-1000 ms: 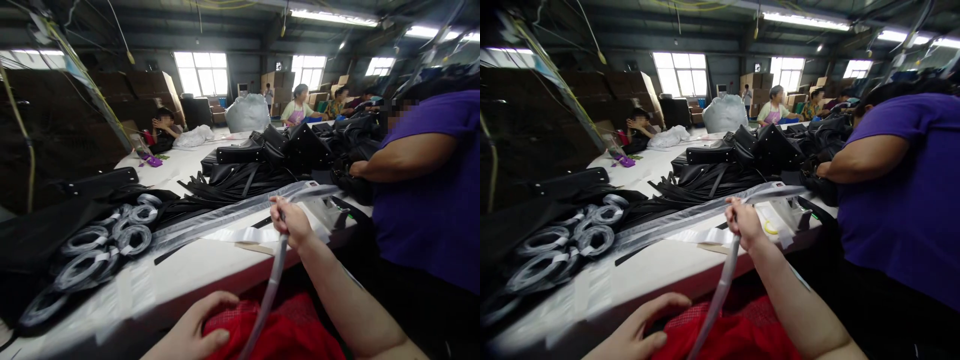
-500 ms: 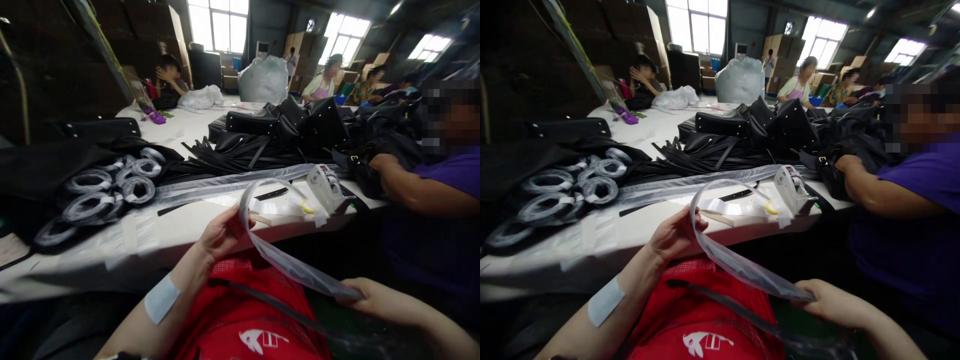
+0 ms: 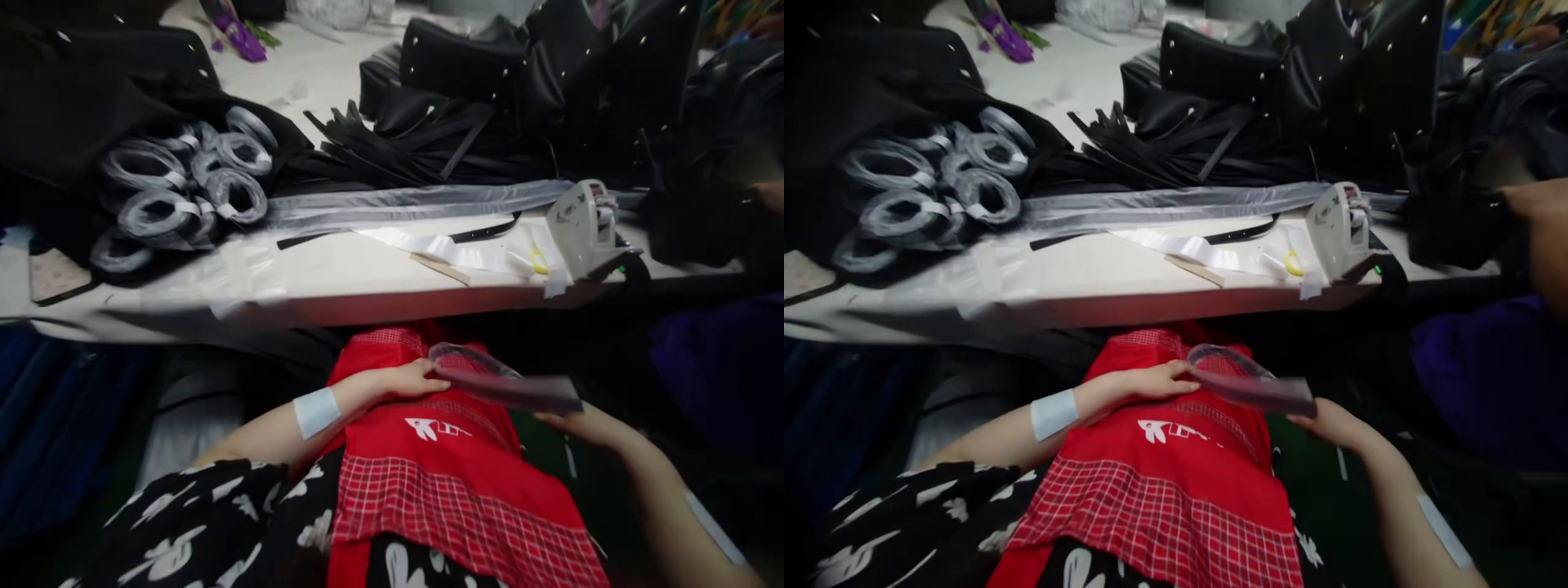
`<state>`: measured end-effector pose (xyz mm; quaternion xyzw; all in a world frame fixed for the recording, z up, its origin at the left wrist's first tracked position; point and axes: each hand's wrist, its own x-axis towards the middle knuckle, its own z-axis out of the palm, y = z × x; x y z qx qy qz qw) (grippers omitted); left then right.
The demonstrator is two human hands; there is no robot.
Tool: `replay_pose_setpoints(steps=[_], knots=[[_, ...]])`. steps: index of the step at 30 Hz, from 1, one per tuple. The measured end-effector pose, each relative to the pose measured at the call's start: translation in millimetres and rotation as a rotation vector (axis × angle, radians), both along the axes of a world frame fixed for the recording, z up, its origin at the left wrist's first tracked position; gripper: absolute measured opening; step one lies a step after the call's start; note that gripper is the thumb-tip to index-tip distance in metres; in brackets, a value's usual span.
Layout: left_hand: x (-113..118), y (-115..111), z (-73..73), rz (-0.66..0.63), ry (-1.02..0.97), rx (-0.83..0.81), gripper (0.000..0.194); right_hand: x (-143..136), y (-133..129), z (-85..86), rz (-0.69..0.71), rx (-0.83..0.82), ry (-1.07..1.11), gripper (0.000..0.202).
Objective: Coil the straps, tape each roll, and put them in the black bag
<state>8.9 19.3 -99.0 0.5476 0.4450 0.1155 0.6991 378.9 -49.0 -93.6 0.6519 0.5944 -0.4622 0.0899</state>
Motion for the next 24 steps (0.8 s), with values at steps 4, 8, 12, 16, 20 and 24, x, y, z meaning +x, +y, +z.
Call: replay_pose_setpoints(steps=[4,8,12,16,20,24], knots=[[-9,-8,-15.4,-0.336,0.102,0.218,0.041,-14,7,0.7,0.061,0.005,0.03,0.052],[-7,-3,-17.6,-0.322,0.01,0.429,0.026,-23,6,-0.5,0.106,0.009,-0.051,0.048],[4,-8,-21.6,-0.276,0.012,0.501,0.011,-62,6,11.5,0.16,0.295,0.065,0.071],[10,-12,-19.6,-0.303,-0.018,0.518,0.007,-128,9,27.2,0.272,0.556,0.375,0.052],[3,-2,-5.6,-0.041,-0.026,0.455,0.024,-169,23,35.3,0.346,0.924,0.401,0.038],[-12,9,19.7,0.22,-0.126,-0.087,0.052,-166,48,47.7,0.46,1.258,0.015,0.04]])
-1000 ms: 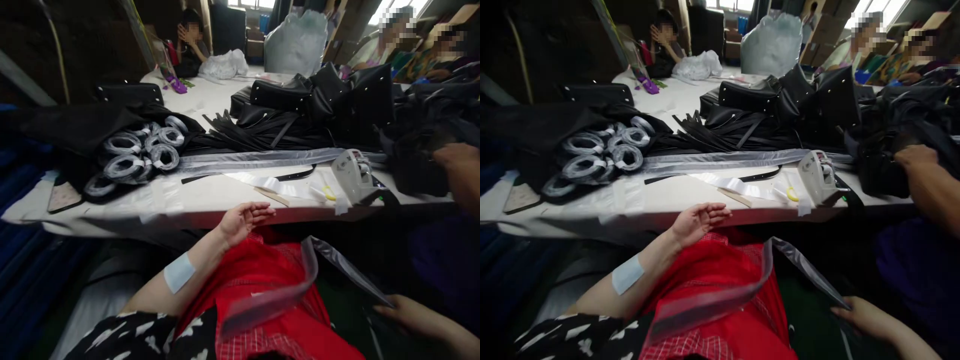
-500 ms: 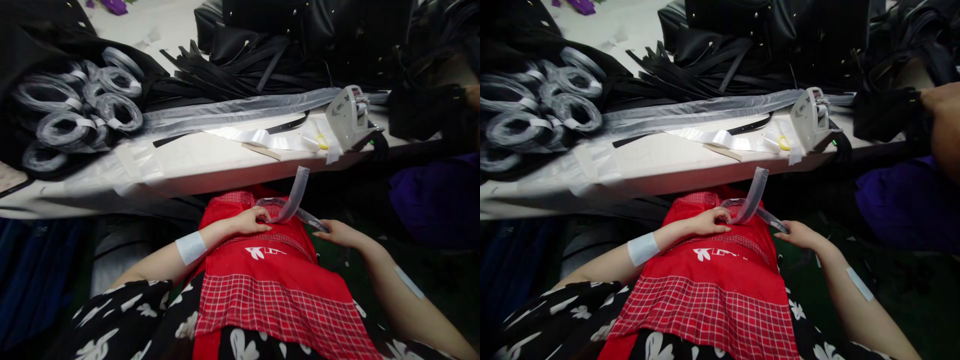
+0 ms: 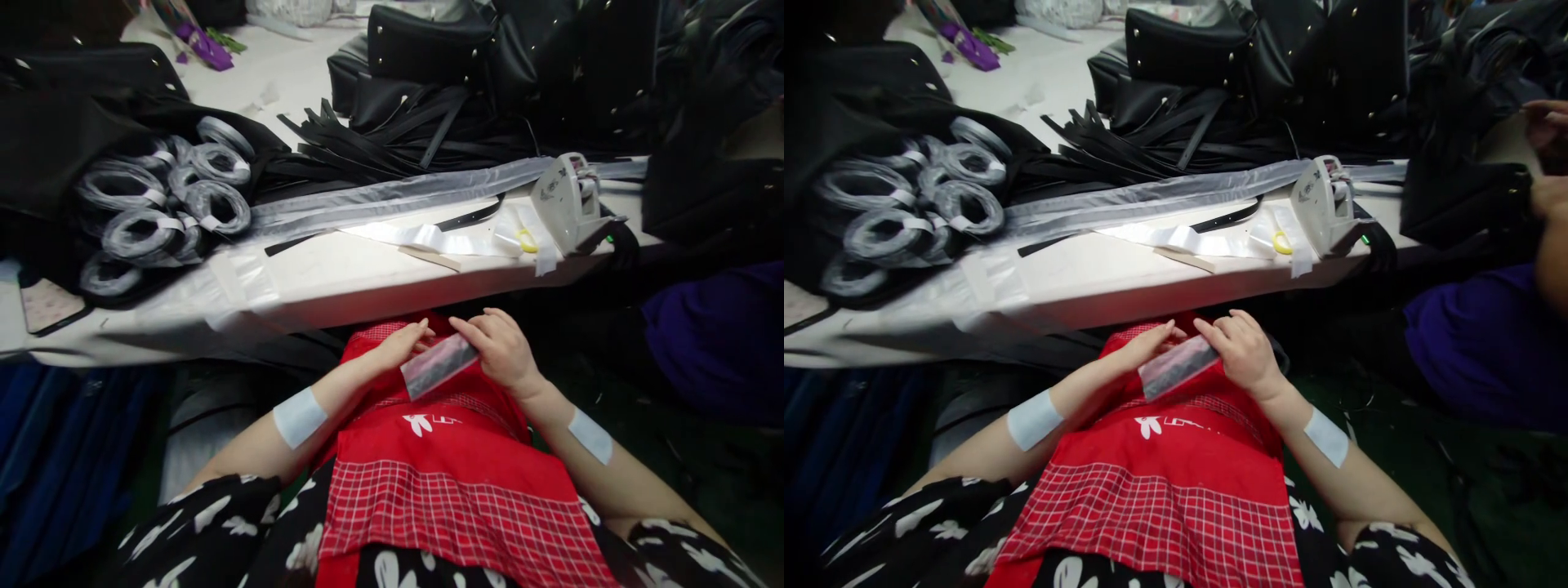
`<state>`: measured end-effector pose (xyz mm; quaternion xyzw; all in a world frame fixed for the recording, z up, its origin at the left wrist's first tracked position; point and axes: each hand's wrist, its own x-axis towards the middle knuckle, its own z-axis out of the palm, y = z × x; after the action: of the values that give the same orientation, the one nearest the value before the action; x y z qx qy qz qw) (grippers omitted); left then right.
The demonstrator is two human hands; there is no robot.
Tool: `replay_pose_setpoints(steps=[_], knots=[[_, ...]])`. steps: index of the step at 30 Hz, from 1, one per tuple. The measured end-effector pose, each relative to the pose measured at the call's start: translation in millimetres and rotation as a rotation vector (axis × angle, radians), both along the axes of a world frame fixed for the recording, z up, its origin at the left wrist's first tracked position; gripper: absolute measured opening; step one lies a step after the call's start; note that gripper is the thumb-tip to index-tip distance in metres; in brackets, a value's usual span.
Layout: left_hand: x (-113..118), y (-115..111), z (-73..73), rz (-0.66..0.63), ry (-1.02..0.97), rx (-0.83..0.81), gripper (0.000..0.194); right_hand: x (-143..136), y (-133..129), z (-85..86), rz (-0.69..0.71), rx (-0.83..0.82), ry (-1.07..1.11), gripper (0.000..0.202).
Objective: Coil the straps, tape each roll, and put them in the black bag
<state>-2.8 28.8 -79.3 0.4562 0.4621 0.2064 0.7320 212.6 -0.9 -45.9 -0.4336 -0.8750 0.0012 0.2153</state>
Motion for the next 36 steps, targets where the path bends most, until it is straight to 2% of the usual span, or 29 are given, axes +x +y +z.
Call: replay_pose_setpoints(steps=[2,4,7,11,15,19,23,26,28,30,32,34,36], knots=[[-5,1,12.9,-0.109,-0.216,-0.262,0.064,6,9,7.2,-0.049,0.086,-0.114,0.042],[-7,1,22.4,-0.269,-0.396,-0.44,0.069,10,13,12.9,-0.055,0.121,-0.187,0.042],[-6,1,29.0,-0.427,-0.466,-0.549,0.07,14,13,16.9,-0.038,0.102,-0.259,0.041],[-4,8,32.6,-0.471,-0.398,-0.415,0.063,20,10,16.6,-0.028,0.013,-0.292,0.044],[-2,12,37.8,-0.593,-0.273,-0.262,0.05,18,6,15.0,-0.03,-0.035,-0.326,0.046],[5,11,38.2,-0.587,-0.255,-0.221,0.049,3,0,10.4,-0.017,-0.057,-0.32,0.052],[8,9,35.1,-0.601,-0.224,-0.137,0.05,-6,-5,4.3,0.073,-0.113,-0.29,0.048],[5,5,34.1,-0.66,-0.074,-0.147,0.057,-4,-4,2.6,0.117,-0.121,-0.291,0.042],[2,2,36.5,-0.694,0.003,-0.247,0.061,2,0,1.1,0.123,-0.121,-0.215,0.041],[-4,2,43.8,-0.668,-0.047,-0.387,0.061,10,6,-3.0,0.081,-0.163,-0.051,0.042],[-14,8,58.2,-0.551,-0.238,-0.47,0.055,18,14,-11.0,-0.031,-0.287,0.177,0.039],[-28,18,80.6,-0.394,-0.474,-0.445,0.046,24,22,-21.7,-0.152,-0.492,0.414,0.033],[-41,32,108.0,-0.198,-0.685,-0.344,0.033,24,27,-32.4,-0.198,-0.708,0.586,0.043]])
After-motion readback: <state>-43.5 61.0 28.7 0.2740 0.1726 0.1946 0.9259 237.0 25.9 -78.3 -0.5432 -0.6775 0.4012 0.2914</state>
